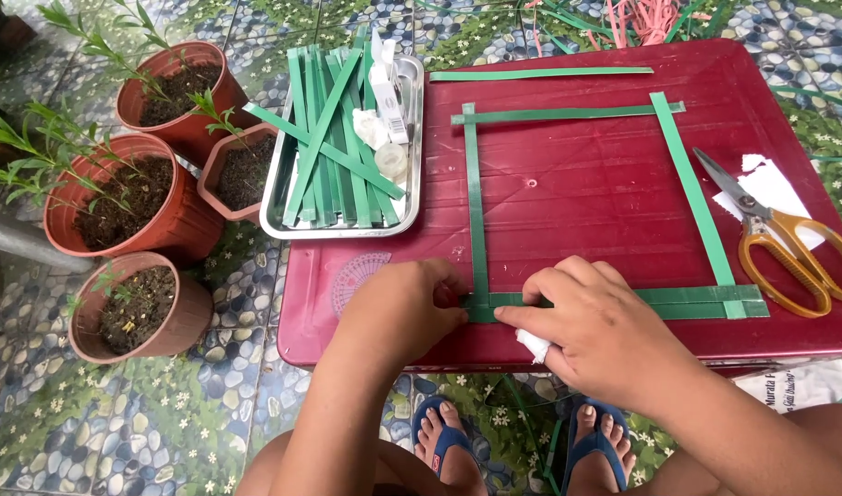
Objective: Assembling a rectangular frame by gluing green plastic strips together on a small red table.
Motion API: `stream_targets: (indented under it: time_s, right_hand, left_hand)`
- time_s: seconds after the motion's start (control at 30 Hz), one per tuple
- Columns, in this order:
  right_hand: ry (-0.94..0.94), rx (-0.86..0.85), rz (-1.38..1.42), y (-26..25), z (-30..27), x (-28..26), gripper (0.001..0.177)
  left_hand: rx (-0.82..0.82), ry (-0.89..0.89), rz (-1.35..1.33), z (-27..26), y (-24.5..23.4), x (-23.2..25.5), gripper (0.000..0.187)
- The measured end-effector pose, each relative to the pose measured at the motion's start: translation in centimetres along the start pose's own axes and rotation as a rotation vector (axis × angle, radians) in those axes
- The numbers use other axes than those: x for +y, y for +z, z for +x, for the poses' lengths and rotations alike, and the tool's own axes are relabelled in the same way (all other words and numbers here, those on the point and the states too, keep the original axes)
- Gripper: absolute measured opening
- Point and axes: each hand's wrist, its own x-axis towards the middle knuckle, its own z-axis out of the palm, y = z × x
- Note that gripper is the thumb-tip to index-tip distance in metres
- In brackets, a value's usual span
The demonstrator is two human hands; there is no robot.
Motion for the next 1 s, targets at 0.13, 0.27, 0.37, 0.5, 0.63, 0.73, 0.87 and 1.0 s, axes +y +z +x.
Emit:
stream_targets:
  time_s: [0.13,0.27,0.37,0.5,0.63,0.73,0.87,1.0]
  right_hand:
    - [0.005,0.014,0.003,-0.01,0.11,-0.06,0.038]
    - [0.018,-0.006,0.011,0.01,0.15,-0.17,0.039]
    - [0.012,0.014,0.025,0.16,0.09,-0.07,0.039]
    - [0.0,0.029,0.024,0.13,0.07,-0.05,0.04]
    - [0.027,0.024,0.038,0.29,-0.02,0.04,0.041]
    - [0.008,0.063,0.043,0.4,0.04,0.08,0.042]
    - [0.0,0.135,0.063,0.52,-0.03,-0.01,0.045]
    - [0.031,0.17,0.111,0.83,-0.1,0.15,0.036]
  left_hand:
    - [0.027,0.016,0.002,-0.08,0.0,0.14,0.027]
    - [0.006,-0.001,0.01,-0.56,-0.39,0.45,0.029]
    - [-0.018,0.009,0.049,-0.55,-0.41,0.35,0.032]
    - [0.024,0.073,0.09,-0.34,-0.15,0.11,0.029]
    - [0.032,0.104,0.11,-0.36,0.03,0.07,0.02]
    - [0.043,0.119,0.136,-0.39,-0.04,0.12,0.019]
    - [0.04,0.138,0.097,-0.63,-0.14,0.09,0.022]
    - [0.029,0.124,0.07,-0.74,-0.28,0.14,0.027]
